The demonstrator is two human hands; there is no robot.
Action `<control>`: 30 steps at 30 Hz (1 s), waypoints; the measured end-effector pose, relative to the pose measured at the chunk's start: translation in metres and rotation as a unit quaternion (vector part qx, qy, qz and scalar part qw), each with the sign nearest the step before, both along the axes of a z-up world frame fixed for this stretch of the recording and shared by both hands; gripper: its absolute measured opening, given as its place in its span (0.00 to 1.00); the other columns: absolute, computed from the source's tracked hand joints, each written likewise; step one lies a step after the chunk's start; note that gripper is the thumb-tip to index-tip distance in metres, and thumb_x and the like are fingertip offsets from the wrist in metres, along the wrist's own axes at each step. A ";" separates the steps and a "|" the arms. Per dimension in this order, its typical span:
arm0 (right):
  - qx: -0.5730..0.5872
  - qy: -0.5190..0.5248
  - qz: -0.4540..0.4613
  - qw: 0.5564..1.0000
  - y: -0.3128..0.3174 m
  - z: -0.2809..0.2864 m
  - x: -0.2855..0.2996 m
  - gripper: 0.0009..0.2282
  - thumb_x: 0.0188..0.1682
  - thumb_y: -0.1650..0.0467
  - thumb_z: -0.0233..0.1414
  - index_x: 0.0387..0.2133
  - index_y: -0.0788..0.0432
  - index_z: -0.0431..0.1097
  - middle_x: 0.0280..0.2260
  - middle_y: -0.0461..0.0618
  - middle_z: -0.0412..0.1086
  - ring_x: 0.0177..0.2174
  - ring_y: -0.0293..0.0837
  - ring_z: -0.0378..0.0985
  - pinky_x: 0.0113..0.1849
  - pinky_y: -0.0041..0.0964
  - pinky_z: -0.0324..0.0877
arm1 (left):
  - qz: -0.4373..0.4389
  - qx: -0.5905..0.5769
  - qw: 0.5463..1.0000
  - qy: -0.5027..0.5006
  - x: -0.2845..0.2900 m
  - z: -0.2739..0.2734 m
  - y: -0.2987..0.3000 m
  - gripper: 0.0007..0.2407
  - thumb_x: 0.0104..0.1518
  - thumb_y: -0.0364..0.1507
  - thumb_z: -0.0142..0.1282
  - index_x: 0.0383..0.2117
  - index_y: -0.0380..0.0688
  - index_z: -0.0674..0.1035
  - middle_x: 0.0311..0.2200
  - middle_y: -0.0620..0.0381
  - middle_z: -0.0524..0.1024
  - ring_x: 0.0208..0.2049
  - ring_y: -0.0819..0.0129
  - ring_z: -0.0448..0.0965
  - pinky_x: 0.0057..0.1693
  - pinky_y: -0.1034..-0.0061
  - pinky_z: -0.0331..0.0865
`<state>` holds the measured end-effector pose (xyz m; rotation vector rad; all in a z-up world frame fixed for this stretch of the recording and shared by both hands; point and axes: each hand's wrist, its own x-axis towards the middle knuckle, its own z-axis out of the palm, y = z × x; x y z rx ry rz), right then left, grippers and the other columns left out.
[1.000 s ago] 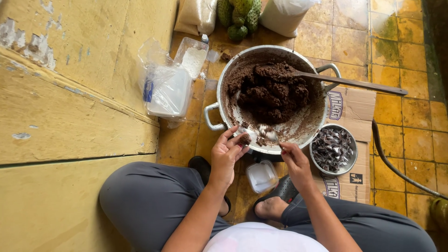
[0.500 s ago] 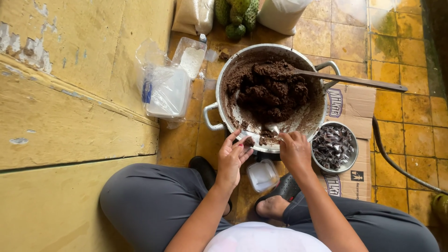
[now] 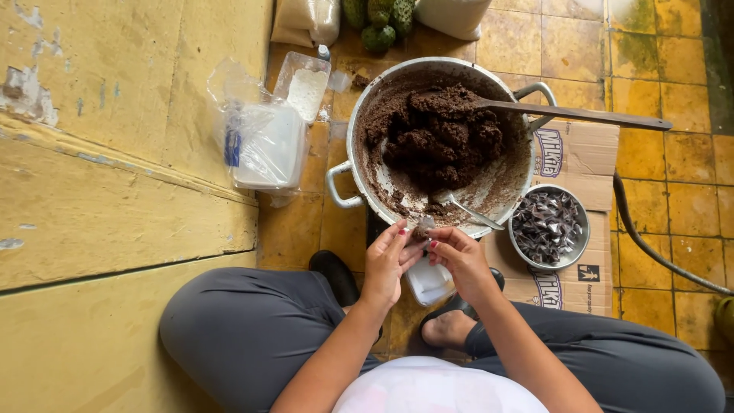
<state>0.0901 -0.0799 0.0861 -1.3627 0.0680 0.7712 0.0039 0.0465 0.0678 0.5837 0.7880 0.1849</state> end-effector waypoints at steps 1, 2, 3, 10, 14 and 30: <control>-0.001 0.001 -0.001 1.000 -0.002 -0.001 0.000 0.11 0.47 0.80 0.55 0.44 0.70 0.72 0.29 0.56 0.74 0.26 0.42 0.80 0.30 0.33 0.79 | -0.001 -0.001 1.000 0.001 0.000 0.001 -0.001 0.18 0.64 0.32 0.52 0.60 0.46 0.73 0.54 0.40 0.77 0.47 0.48 0.83 0.57 0.50 0.72; -0.003 -0.014 0.001 1.000 -0.004 -0.001 0.000 0.11 0.47 0.80 0.55 0.43 0.71 0.73 0.27 0.55 0.73 0.24 0.40 0.78 0.28 0.31 0.78 | -0.023 0.016 0.999 0.019 0.000 0.002 -0.001 0.15 0.64 0.31 0.53 0.56 0.44 0.76 0.50 0.41 0.79 0.43 0.48 0.84 0.54 0.53 0.74; -0.006 -0.029 0.004 1.000 -0.007 -0.001 -0.001 0.11 0.46 0.81 0.55 0.43 0.71 0.74 0.25 0.55 0.73 0.23 0.38 0.76 0.27 0.29 0.77 | -0.045 0.033 0.998 0.038 0.000 0.003 -0.002 0.13 0.63 0.30 0.54 0.52 0.42 0.78 0.45 0.43 0.81 0.40 0.48 0.86 0.50 0.55 0.77; -0.045 -0.139 0.040 0.988 -0.012 0.010 -0.005 0.13 0.45 0.81 0.55 0.44 0.68 0.77 0.24 0.52 0.71 0.23 0.35 0.69 0.26 0.27 0.71 | -0.074 0.090 0.991 0.067 0.002 -0.027 -0.004 0.07 0.62 0.29 0.56 0.42 0.43 0.80 0.36 0.47 0.84 0.31 0.56 0.87 0.40 0.63 0.82; -0.069 -0.254 0.080 0.961 -0.018 -0.001 -0.003 0.16 0.44 0.80 0.55 0.45 0.61 0.79 0.24 0.51 0.68 0.24 0.36 0.68 0.27 0.29 0.70 | -0.081 0.110 0.988 0.066 0.001 -0.018 0.000 0.07 0.61 0.28 0.56 0.42 0.41 0.79 0.35 0.44 0.83 0.29 0.57 0.87 0.38 0.64 0.82; 0.032 -0.133 0.042 0.990 -0.011 0.022 0.001 0.18 0.46 0.80 0.47 0.51 0.68 0.73 0.25 0.52 0.65 0.27 0.37 0.68 0.28 0.28 0.68 | -0.079 -0.032 0.993 -0.085 -0.002 0.037 0.005 0.21 0.53 0.15 0.47 0.55 0.34 0.74 0.46 0.43 0.81 0.37 0.59 0.86 0.42 0.73 0.84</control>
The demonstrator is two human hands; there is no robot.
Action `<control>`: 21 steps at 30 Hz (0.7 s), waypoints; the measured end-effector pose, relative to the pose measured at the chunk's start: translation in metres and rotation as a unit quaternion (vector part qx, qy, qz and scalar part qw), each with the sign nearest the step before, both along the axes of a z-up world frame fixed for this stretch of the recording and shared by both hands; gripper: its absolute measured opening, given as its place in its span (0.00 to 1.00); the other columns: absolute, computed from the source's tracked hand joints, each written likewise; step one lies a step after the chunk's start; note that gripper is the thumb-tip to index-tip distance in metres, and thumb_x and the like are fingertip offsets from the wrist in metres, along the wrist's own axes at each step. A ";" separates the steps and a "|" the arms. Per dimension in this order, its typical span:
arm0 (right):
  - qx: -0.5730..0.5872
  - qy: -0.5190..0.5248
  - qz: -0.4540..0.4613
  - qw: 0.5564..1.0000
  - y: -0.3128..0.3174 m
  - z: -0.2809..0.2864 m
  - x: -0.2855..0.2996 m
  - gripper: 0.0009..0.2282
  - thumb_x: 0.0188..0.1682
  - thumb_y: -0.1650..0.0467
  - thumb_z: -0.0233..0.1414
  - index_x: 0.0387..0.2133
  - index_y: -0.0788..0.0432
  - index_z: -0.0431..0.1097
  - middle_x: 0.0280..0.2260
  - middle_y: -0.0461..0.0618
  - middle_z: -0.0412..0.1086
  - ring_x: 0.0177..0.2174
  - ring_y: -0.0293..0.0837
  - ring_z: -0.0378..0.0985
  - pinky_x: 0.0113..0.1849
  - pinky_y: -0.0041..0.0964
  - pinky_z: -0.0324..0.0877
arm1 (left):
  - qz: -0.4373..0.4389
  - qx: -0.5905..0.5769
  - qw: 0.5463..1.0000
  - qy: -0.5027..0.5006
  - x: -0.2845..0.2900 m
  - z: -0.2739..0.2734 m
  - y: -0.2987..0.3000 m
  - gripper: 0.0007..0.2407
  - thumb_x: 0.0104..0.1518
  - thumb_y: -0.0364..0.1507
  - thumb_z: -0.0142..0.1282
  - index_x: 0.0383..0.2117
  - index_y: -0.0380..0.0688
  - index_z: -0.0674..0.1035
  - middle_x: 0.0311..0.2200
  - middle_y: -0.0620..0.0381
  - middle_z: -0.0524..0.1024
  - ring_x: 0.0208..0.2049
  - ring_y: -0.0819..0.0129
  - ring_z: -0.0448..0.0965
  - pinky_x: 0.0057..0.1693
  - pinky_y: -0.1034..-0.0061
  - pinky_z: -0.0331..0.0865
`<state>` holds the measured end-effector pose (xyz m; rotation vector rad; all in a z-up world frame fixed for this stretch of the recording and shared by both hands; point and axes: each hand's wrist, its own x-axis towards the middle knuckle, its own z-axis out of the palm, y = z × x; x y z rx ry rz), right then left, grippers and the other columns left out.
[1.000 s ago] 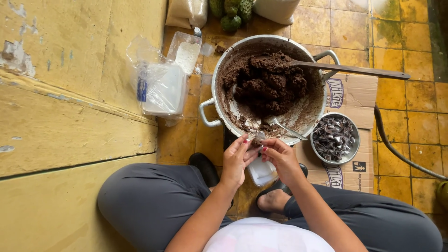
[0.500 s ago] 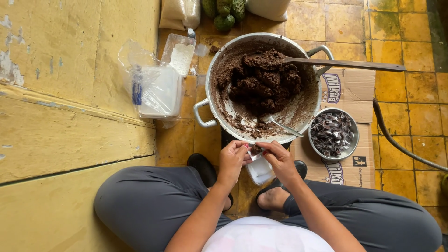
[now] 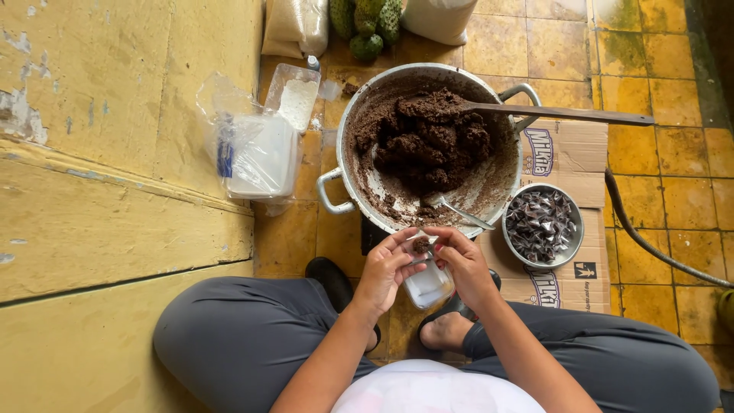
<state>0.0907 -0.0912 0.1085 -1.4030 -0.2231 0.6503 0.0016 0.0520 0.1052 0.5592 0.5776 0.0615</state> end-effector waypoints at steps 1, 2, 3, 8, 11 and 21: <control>0.000 -0.001 0.000 1.000 0.002 0.005 0.000 0.18 0.46 0.80 0.47 0.51 0.68 0.73 0.25 0.52 0.65 0.27 0.37 0.68 0.28 0.28 0.68 | 0.000 0.000 1.000 -0.001 0.000 -0.003 -0.001 0.21 0.53 0.15 0.47 0.55 0.34 0.74 0.46 0.43 0.81 0.37 0.59 0.86 0.42 0.73 0.84; 0.013 0.014 -0.002 1.000 0.003 0.009 0.000 0.18 0.47 0.79 0.48 0.52 0.68 0.71 0.24 0.51 0.65 0.26 0.36 0.68 0.28 0.27 0.68 | 0.001 -0.018 1.000 -0.011 0.000 -0.006 -0.001 0.21 0.52 0.14 0.49 0.56 0.34 0.74 0.46 0.42 0.80 0.38 0.58 0.86 0.42 0.73 0.84; 0.025 0.029 -0.005 0.999 0.005 0.014 0.000 0.19 0.47 0.79 0.48 0.53 0.68 0.70 0.23 0.50 0.65 0.25 0.35 0.67 0.27 0.25 0.68 | 0.002 -0.036 0.999 -0.021 0.000 -0.010 -0.002 0.22 0.51 0.13 0.52 0.56 0.33 0.74 0.47 0.42 0.80 0.39 0.57 0.85 0.42 0.73 0.84; 0.040 0.031 -0.003 0.999 0.001 0.012 0.001 0.19 0.47 0.79 0.49 0.54 0.67 0.67 0.24 0.52 0.66 0.25 0.37 0.69 0.26 0.26 0.68 | -0.003 -0.051 0.997 -0.056 -0.002 0.012 0.002 0.22 0.52 0.13 0.55 0.56 0.34 0.74 0.48 0.43 0.79 0.40 0.57 0.85 0.43 0.72 0.84; 0.053 0.017 -0.003 0.998 -0.001 0.007 0.004 0.17 0.47 0.79 0.50 0.51 0.65 0.66 0.26 0.53 0.66 0.26 0.38 0.71 0.25 0.27 0.68 | -0.007 -0.056 0.995 -0.084 0.000 0.012 0.004 0.21 0.53 0.14 0.58 0.56 0.35 0.75 0.49 0.44 0.79 0.40 0.58 0.85 0.43 0.74 0.84; 0.073 -0.179 0.088 0.977 0.001 0.043 -0.001 0.07 0.47 0.82 0.55 0.36 0.68 0.65 0.35 0.63 0.69 0.31 0.47 0.79 0.34 0.37 0.79 | 0.021 -0.068 0.989 -0.128 -0.004 0.019 0.009 0.17 0.56 0.15 0.58 0.53 0.34 0.76 0.47 0.44 0.80 0.40 0.60 0.85 0.43 0.78 0.84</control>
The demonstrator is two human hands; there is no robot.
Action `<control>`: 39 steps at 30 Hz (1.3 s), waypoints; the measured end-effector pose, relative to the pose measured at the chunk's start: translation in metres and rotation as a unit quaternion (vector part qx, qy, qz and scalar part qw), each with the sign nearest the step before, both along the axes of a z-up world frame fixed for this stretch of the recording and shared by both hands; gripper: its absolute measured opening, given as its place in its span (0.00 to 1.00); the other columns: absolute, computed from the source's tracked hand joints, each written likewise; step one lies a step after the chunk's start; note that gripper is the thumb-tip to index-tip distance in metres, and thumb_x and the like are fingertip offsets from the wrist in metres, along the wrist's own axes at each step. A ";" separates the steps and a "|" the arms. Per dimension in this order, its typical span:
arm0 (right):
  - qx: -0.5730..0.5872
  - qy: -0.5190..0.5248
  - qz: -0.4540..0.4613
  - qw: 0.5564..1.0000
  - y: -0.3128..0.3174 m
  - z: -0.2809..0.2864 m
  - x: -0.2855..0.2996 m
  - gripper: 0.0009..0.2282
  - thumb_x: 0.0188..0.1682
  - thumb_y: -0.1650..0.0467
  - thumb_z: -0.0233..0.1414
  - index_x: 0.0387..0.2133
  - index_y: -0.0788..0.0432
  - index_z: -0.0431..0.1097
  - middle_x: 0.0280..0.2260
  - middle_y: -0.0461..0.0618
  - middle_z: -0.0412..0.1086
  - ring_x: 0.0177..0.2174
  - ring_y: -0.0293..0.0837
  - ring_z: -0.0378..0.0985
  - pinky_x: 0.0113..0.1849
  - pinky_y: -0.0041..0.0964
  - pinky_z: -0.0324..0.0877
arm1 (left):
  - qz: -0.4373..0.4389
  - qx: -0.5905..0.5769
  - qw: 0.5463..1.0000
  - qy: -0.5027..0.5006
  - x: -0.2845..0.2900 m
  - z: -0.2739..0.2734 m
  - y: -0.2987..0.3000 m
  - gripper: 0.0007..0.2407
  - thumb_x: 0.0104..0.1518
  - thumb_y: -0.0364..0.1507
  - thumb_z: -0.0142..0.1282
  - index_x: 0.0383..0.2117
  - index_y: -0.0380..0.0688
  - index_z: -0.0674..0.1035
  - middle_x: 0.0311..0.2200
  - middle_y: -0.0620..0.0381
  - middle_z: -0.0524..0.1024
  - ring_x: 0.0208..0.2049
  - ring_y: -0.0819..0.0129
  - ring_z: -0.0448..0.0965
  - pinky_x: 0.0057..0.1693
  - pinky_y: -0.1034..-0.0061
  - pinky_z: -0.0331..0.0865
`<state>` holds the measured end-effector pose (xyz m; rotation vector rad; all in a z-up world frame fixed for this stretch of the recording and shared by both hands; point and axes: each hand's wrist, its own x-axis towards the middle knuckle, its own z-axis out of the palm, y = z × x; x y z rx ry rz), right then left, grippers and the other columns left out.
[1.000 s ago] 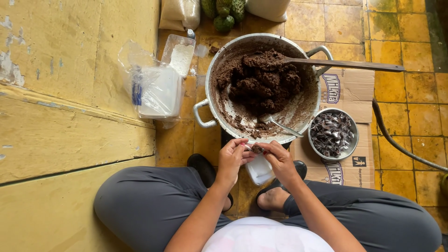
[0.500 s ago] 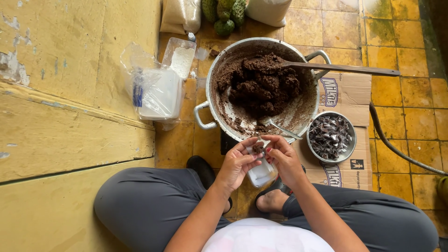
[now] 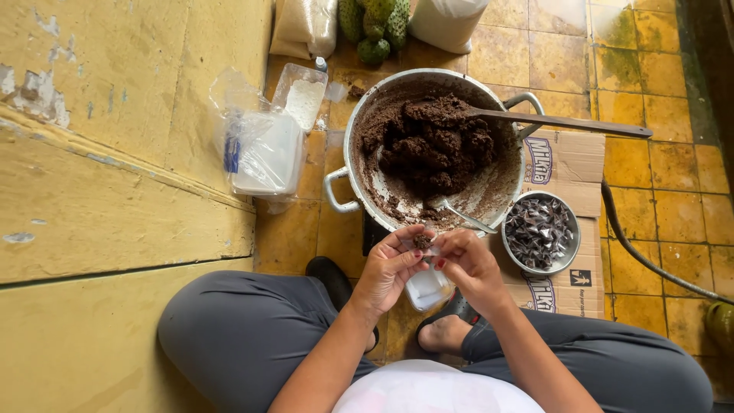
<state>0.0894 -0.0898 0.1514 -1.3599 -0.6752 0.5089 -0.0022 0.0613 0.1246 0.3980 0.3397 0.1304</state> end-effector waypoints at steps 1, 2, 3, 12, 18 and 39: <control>0.000 -0.001 0.001 1.000 0.000 -0.002 0.000 0.07 0.47 0.82 0.55 0.36 0.68 0.65 0.35 0.63 0.69 0.31 0.47 0.79 0.34 0.37 0.79 | 0.001 0.000 1.000 -0.001 -0.001 0.003 0.000 0.17 0.56 0.15 0.58 0.53 0.34 0.76 0.47 0.44 0.80 0.40 0.60 0.85 0.43 0.78 0.84; -0.013 -0.035 -0.003 0.999 0.000 -0.003 0.000 0.06 0.46 0.82 0.55 0.35 0.69 0.66 0.35 0.62 0.68 0.32 0.46 0.78 0.35 0.36 0.78 | 0.005 0.000 1.000 -0.003 -0.002 0.005 0.001 0.17 0.56 0.15 0.57 0.53 0.34 0.76 0.47 0.44 0.80 0.40 0.60 0.85 0.43 0.79 0.84; -0.025 -0.069 -0.008 0.997 0.000 -0.005 0.000 0.06 0.46 0.83 0.56 0.34 0.70 0.68 0.35 0.61 0.68 0.33 0.46 0.78 0.36 0.34 0.77 | 0.008 0.000 1.000 -0.005 -0.003 0.008 0.001 0.17 0.56 0.15 0.57 0.53 0.34 0.76 0.47 0.44 0.80 0.40 0.60 0.85 0.43 0.79 0.84; -0.024 -0.115 -0.044 0.992 0.007 0.017 -0.008 0.04 0.46 0.84 0.56 0.33 0.71 0.71 0.34 0.60 0.68 0.37 0.45 0.78 0.39 0.33 0.76 | 0.017 0.004 0.999 -0.028 -0.003 0.001 -0.005 0.18 0.54 0.16 0.61 0.53 0.34 0.76 0.46 0.41 0.80 0.41 0.61 0.84 0.43 0.79 0.83; -0.025 -0.129 -0.049 0.990 0.007 0.017 -0.010 0.04 0.45 0.83 0.57 0.32 0.71 0.73 0.34 0.60 0.70 0.38 0.46 0.78 0.38 0.33 0.77 | 0.031 0.024 0.999 -0.019 -0.005 0.001 -0.006 0.16 0.54 0.18 0.62 0.50 0.33 0.77 0.43 0.42 0.80 0.39 0.65 0.84 0.41 0.82 0.82; -0.032 -0.177 -0.070 0.981 0.015 0.021 -0.014 0.04 0.47 0.82 0.57 0.34 0.66 0.73 0.34 0.56 0.72 0.33 0.41 0.75 0.36 0.32 0.74 | 0.127 0.193 0.973 0.009 -0.006 0.018 -0.007 0.10 0.53 0.20 0.66 0.40 0.29 0.82 0.36 0.48 0.80 0.27 0.74 0.79 0.33 0.83 0.78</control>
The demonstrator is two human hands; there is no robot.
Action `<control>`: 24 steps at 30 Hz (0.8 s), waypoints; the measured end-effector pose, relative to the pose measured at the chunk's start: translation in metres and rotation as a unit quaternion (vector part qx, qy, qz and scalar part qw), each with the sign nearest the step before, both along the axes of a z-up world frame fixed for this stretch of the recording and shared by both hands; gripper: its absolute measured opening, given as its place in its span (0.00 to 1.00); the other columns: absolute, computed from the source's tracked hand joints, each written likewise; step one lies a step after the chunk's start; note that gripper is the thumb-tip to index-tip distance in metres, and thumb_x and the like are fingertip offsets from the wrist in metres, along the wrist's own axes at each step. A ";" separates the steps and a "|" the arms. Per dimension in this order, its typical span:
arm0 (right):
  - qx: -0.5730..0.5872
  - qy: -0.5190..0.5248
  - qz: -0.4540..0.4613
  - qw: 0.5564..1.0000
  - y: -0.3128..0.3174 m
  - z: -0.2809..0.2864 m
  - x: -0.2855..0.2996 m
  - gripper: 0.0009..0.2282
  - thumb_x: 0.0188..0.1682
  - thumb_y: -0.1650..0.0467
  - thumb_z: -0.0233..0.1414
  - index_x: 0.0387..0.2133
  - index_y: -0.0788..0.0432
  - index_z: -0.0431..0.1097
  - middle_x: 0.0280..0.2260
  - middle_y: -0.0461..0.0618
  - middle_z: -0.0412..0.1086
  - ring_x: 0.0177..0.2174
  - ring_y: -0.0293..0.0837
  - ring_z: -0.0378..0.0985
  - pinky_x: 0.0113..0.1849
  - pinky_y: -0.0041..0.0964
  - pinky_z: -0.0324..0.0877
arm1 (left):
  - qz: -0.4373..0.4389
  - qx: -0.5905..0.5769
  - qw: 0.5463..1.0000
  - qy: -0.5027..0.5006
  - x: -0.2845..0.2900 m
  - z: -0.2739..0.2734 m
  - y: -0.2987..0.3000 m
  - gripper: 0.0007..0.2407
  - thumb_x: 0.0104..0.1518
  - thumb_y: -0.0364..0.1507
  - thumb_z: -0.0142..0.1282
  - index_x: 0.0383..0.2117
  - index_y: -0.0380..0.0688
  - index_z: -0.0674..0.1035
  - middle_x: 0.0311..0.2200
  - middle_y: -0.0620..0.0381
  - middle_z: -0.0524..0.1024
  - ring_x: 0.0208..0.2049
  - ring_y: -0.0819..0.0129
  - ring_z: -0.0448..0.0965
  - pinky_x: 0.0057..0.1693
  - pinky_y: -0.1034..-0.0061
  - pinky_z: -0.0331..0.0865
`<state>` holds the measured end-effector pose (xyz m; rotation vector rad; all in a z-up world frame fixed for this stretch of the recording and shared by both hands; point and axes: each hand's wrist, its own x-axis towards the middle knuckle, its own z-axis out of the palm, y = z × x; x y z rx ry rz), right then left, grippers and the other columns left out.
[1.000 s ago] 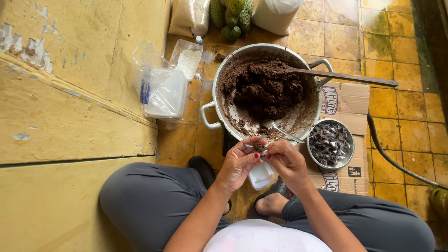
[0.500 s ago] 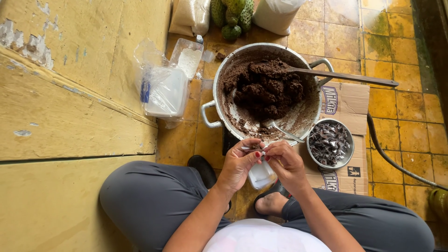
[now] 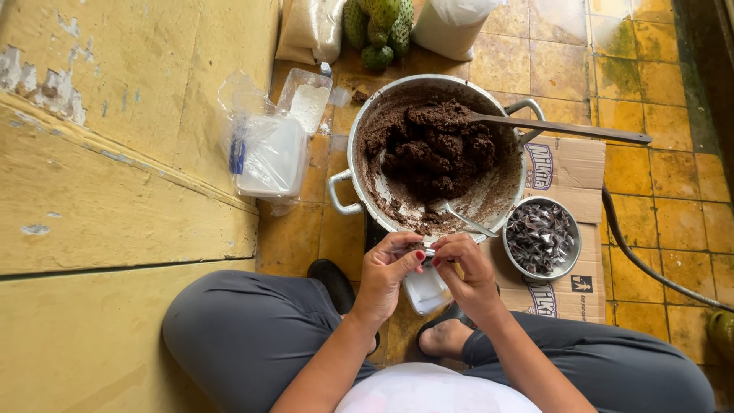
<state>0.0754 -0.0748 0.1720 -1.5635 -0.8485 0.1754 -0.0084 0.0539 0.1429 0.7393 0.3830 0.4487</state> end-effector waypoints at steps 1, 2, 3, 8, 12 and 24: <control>0.002 -0.001 0.000 1.000 0.001 -0.002 0.002 0.04 0.47 0.82 0.57 0.34 0.66 0.73 0.34 0.56 0.72 0.33 0.41 0.75 0.36 0.32 0.74 | 0.000 0.002 1.000 -0.001 0.001 0.000 0.001 0.10 0.53 0.20 0.66 0.40 0.29 0.82 0.36 0.48 0.80 0.27 0.74 0.79 0.33 0.83 0.78; 0.002 -0.010 0.001 1.000 0.000 -0.003 0.003 0.04 0.47 0.82 0.57 0.33 0.66 0.74 0.34 0.57 0.72 0.33 0.42 0.76 0.37 0.33 0.75 | -0.002 -0.003 1.000 0.005 0.000 -0.001 0.000 0.11 0.52 0.20 0.66 0.41 0.28 0.82 0.36 0.48 0.80 0.29 0.71 0.81 0.33 0.82 0.79; 0.002 -0.018 0.001 1.000 -0.001 -0.005 0.004 0.04 0.46 0.81 0.57 0.33 0.67 0.74 0.34 0.58 0.72 0.34 0.43 0.77 0.37 0.34 0.75 | -0.005 -0.008 1.000 0.012 -0.001 -0.001 0.000 0.11 0.52 0.19 0.66 0.41 0.27 0.82 0.35 0.48 0.80 0.30 0.69 0.82 0.33 0.81 0.79; -0.002 -0.036 0.000 0.999 -0.004 -0.002 0.007 0.04 0.46 0.81 0.57 0.33 0.66 0.74 0.35 0.58 0.72 0.34 0.46 0.77 0.38 0.35 0.75 | -0.016 -0.026 0.999 0.016 -0.002 -0.004 -0.003 0.12 0.53 0.19 0.65 0.42 0.26 0.81 0.34 0.44 0.81 0.31 0.63 0.84 0.33 0.79 0.81; 0.042 0.036 0.006 0.998 -0.008 -0.007 0.007 0.05 0.47 0.83 0.55 0.33 0.65 0.72 0.36 0.58 0.72 0.35 0.44 0.76 0.39 0.35 0.74 | -0.025 -0.049 0.998 0.024 -0.002 -0.007 -0.002 0.11 0.52 0.19 0.65 0.41 0.27 0.81 0.34 0.43 0.82 0.33 0.60 0.86 0.33 0.78 0.81; 0.175 0.529 0.122 0.821 0.009 -0.034 -0.006 0.25 0.46 0.63 0.61 0.54 0.59 0.61 0.58 0.65 0.63 0.48 0.50 0.73 0.33 0.29 0.77 | -0.094 -0.207 0.974 -0.007 -0.007 -0.003 -0.010 0.09 0.58 0.18 0.58 0.44 0.27 0.80 0.34 0.40 0.82 0.33 0.57 0.86 0.34 0.78 0.82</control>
